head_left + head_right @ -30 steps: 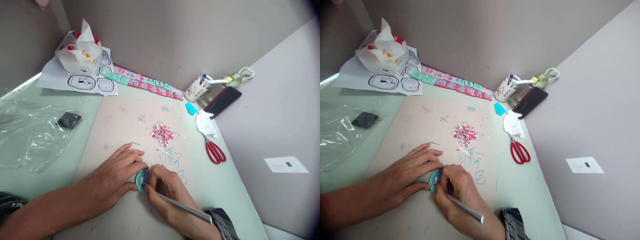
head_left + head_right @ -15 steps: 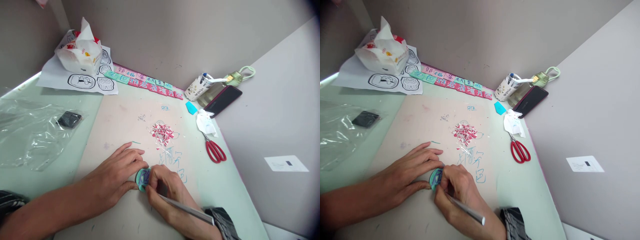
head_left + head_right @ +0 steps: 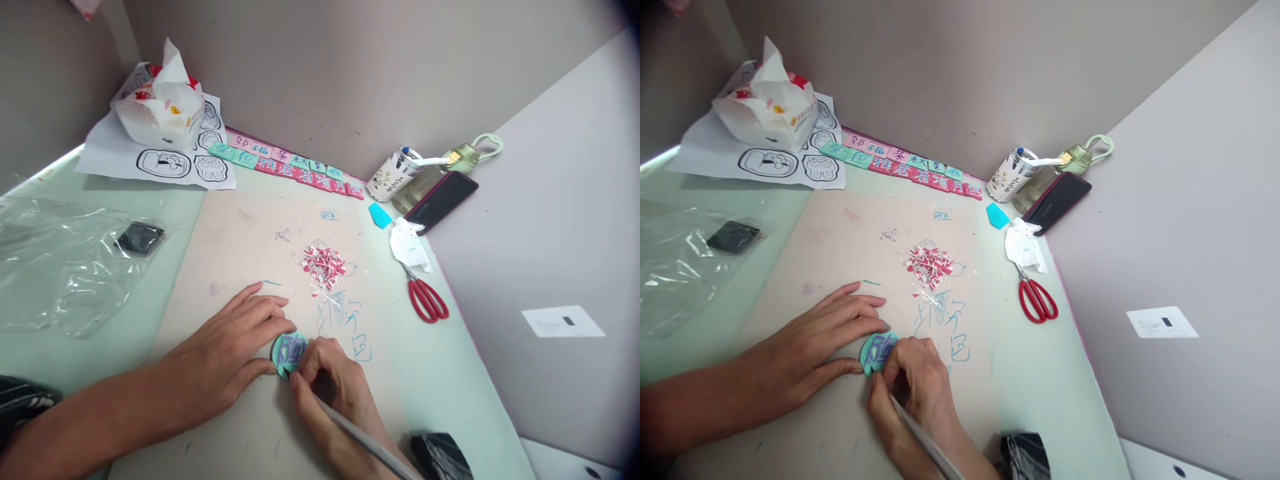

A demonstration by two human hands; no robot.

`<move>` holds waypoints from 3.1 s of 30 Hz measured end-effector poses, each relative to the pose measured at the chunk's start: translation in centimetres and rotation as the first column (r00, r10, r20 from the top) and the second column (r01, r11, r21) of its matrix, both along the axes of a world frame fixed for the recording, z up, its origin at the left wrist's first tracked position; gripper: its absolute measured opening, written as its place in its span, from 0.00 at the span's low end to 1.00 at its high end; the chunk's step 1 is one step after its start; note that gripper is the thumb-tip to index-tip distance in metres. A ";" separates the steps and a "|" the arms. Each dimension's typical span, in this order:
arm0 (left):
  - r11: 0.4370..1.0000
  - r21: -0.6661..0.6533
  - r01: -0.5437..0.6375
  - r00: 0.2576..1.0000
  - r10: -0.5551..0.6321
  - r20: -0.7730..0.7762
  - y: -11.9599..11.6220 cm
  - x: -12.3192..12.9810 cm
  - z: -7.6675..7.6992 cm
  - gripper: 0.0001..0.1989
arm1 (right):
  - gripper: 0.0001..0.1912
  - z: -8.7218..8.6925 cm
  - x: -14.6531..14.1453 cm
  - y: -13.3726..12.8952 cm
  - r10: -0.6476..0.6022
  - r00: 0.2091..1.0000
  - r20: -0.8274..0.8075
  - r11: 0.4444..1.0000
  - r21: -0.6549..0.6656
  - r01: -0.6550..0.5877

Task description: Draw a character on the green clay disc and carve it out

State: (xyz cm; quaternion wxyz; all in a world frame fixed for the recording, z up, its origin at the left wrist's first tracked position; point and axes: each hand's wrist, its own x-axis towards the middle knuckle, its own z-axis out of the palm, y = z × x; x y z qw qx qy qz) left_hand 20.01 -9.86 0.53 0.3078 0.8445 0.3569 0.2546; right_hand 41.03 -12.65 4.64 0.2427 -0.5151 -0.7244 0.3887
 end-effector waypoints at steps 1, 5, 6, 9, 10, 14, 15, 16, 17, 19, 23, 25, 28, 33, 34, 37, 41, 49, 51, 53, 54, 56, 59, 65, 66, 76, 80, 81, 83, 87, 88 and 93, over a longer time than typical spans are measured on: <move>1.000 0.002 -0.003 1.000 0.003 -0.005 -0.1 0.0 0.0 0.18 | 0.12 -0.5 0.0 -0.2 -0.006 1.000 -0.001 0.999 0.032 0.006; 1.000 0.017 -0.016 1.000 0.016 -0.025 -0.2 0.1 0.3 0.18 | 0.13 -3.2 0.2 -0.8 -0.006 0.999 -0.054 0.957 0.290 0.021; 1.000 0.021 -0.018 0.999 0.019 -0.028 -0.2 0.1 0.3 0.18 | 0.13 -3.6 0.3 -0.9 -0.001 0.997 -0.083 0.934 0.357 0.031; 0.999 0.030 -0.013 0.999 0.014 -0.036 -0.2 0.1 0.1 0.18 | 0.13 -3.4 0.4 -1.0 -0.026 0.998 -0.054 0.954 0.298 0.041; 0.999 0.035 -0.004 0.999 0.006 -0.037 -0.2 0.1 0.0 0.19 | 0.12 -3.0 0.4 -1.0 -0.030 0.999 -0.028 0.973 0.227 0.035; 0.995 0.086 0.041 0.999 -0.040 -0.006 -0.1 -0.1 -0.6 0.28 | 0.12 -1.2 0.2 -0.8 -0.046 0.999 -0.016 0.994 0.102 0.047; 0.994 0.097 0.045 0.999 -0.046 0.003 -0.1 -0.1 -0.7 0.28 | 0.12 -1.0 0.2 -0.8 -0.054 0.998 -0.019 0.994 0.099 0.056; 0.994 0.102 0.045 0.999 -0.046 0.007 -0.1 -0.1 -0.6 0.28 | 0.12 -1.0 0.1 -0.7 -0.061 0.998 -0.018 0.994 0.094 0.062; 0.994 0.099 0.044 0.999 -0.044 0.004 -0.1 0.0 -0.5 0.27 | 0.12 -1.0 0.1 -0.7 -0.065 0.998 -0.017 0.994 0.088 0.066; 0.995 0.089 0.039 0.999 -0.038 -0.018 -0.2 0.1 0.0 0.25 | 0.12 -1.3 0.2 -0.6 -0.072 0.997 -0.026 0.994 0.082 0.074; 0.996 0.088 0.015 0.997 -0.009 -0.071 -0.4 0.6 0.9 0.27 | 0.12 -1.7 0.5 -0.6 -0.089 0.994 -0.059 0.993 0.068 0.093; 0.995 0.102 -0.003 0.997 0.011 -0.076 -0.5 0.7 1.0 0.26 | 0.12 -1.7 0.6 -0.6 -0.096 0.993 -0.064 0.994 0.037 0.098; 0.994 0.109 -0.029 0.997 0.036 -0.064 -0.3 0.7 0.8 0.22 | 0.11 -1.8 0.6 -0.6 -0.100 0.993 -0.068 0.995 0.024 0.102; 0.982 0.163 -0.100 0.993 0.109 -0.051 -0.1 0.7 0.3 0.13 | 0.13 -1.8 0.4 -0.6 -0.129 0.990 -0.062 0.987 0.084 0.134; 0.976 0.179 -0.121 0.990 0.132 -0.055 -0.1 0.7 0.3 0.12 | 0.14 -1.8 0.3 -0.6 -0.139 0.989 -0.056 0.985 0.091 0.144; 0.964 0.211 -0.164 0.980 0.183 -0.073 -0.3 0.7 0.3 0.11 | 0.14 -1.8 0.2 -0.6 -0.153 0.987 -0.047 0.982 0.105 0.157; 0.977 0.175 -0.124 0.985 0.143 -0.101 -0.4 0.3 0.4 0.20 | 0.14 -1.9 0.3 -0.6 -0.164 0.985 -0.051 0.980 0.110 0.169; 0.987 0.126 -0.104 0.990 0.114 -0.080 -0.3 -0.4 0.2 0.19 | 0.14 -1.9 0.1 -0.7 -0.172 0.985 -0.033 0.976 0.131 0.175; 0.981 0.156 -0.112 0.991 0.122 -0.057 -0.4 -0.2 0.1 0.17 | 0.14 -2.0 0.0 -0.8 -0.184 0.982 -0.033 0.972 0.145 0.187; 0.978 0.165 -0.130 0.989 0.139 -0.045 -0.5 0.0 0.1 0.16 | 0.14 -2.1 -0.1 -1.0 -0.201 0.979 -0.044 0.966 0.159 0.206; 0.977 0.161 -0.143 0.988 0.151 -0.041 -0.6 0.1 0.1 0.16 | 0.14 -2.2 -0.2 -1.0 -0.207 0.977 -0.052 0.963 0.163 0.213; 0.974 0.152 -0.168 0.984 0.175 -0.037 -0.7 0.3 0.2 0.16 | 0.14 -2.3 -0.3 -1.1 -0.209 0.976 -0.063 0.961 0.172 0.217; 0.969 0.166 -0.183 0.980 0.192 -0.042 -0.8 0.5 0.4 0.16 | 0.15 -2.3 -0.4 -1.2 -0.212 0.976 -0.053 0.961 0.172 0.218; 0.954 0.220 -0.202 0.970 0.226 -0.087 -0.6 0.8 0.5 0.19 | 0.15 -2.3 -0.3 -1.1 -0.215 0.976 -0.031 0.954 0.206 0.217; 0.952 0.227 -0.205 0.968 0.231 -0.095 -0.6 0.9 0.5 0.19 | 0.15 -2.3 -0.3 -1.1 -0.208 0.978 -0.030 0.950 0.230 0.210; 0.961 0.201 -0.187 0.977 0.204 -0.065 -0.6 0.8 0.2 0.25 | 0.18 -2.9 -0.8 -1.0 -0.078 0.981 0.177 0.747 0.662 -0.060; 0.976 0.189 -0.110 0.994 0.111 0.009 -0.8 0.7 0.2 0.21 | 0.18 -3.0 -0.7 -0.9 -0.070 0.974 0.217 0.732 0.675 -0.098; 0.979 0.178 -0.098 0.995 0.095 0.023 -0.8 0.8 0.3 0.17 | 0.18 -3.0 -0.7 -0.9 -0.069 0.973 0.219 0.733 0.673 -0.100; 0.983 0.159 -0.087 0.996 0.081 0.042 -0.9 0.9 0.3 0.14 | 0.18 -3.1 -0.6 -1.0 -0.070 0.972 0.224 0.736 0.669 -0.101; 0.984 0.155 -0.092 0.995 0.086 0.047 -0.9 1.3 0.6 0.12 | 0.18 -3.1 -0.5 -1.0 -0.080 0.966 0.245 0.734 0.671 -0.109; 0.983 0.157 -0.092 0.995 0.087 0.043 -0.9 1.4 0.6 0.11 | 0.18 -3.1 -0.5 -1.0 -0.083 0.964 0.252 0.731 0.673 -0.113; 0.982 0.164 -0.090 0.995 0.083 0.049 -0.9 1.3 1.0 0.10 | 0.17 -3.4 -0.2 -0.5 -0.094 0.951 0.295 0.677 0.719 -0.156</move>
